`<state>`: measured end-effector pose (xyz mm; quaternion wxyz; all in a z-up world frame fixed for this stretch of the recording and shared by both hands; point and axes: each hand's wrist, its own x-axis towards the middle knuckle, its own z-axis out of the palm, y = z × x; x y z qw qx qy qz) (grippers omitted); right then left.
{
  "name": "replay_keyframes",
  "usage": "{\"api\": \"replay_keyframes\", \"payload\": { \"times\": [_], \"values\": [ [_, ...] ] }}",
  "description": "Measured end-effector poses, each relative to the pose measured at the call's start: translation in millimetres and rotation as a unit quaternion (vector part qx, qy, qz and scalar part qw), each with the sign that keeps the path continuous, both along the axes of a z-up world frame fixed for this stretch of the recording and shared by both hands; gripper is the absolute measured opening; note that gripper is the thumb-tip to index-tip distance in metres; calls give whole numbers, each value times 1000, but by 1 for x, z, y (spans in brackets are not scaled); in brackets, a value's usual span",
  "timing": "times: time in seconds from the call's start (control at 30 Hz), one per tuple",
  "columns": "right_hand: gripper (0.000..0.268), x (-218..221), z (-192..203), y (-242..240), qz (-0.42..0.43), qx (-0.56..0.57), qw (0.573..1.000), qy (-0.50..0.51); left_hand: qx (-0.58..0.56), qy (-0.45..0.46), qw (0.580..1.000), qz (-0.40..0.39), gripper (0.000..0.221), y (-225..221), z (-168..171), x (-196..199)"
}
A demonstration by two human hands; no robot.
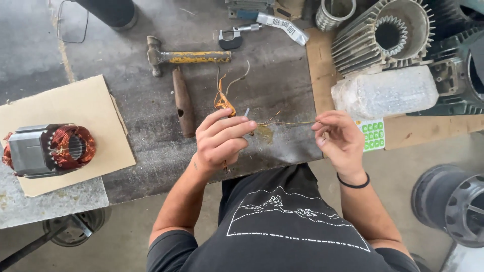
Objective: The person is organizing various tools and motor components on a workbench and in a storage box, including measuring a part with a caliper.
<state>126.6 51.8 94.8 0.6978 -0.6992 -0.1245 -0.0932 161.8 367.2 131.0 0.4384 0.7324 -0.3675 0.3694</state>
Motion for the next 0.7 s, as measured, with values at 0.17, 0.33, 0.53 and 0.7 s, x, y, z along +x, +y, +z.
{"api": "replay_keyframes", "payload": {
  "times": [0.17,0.33,0.53,0.7],
  "values": [
    [31,19,14,-17,32,56,998,14,-22,59,998,-22,32,-9,-1,-11],
    [50,35,59,20,253,-105,958,86,-116,182,966,-140,19,-22,7,-27],
    [13,29,29,43,284,-28,958,38,-178,308,913,-200,38,-30,-1,-47],
    [13,11,2,44,221,4,974,44,-145,273,932,-189,15,-35,-5,-57]
  ]
}}
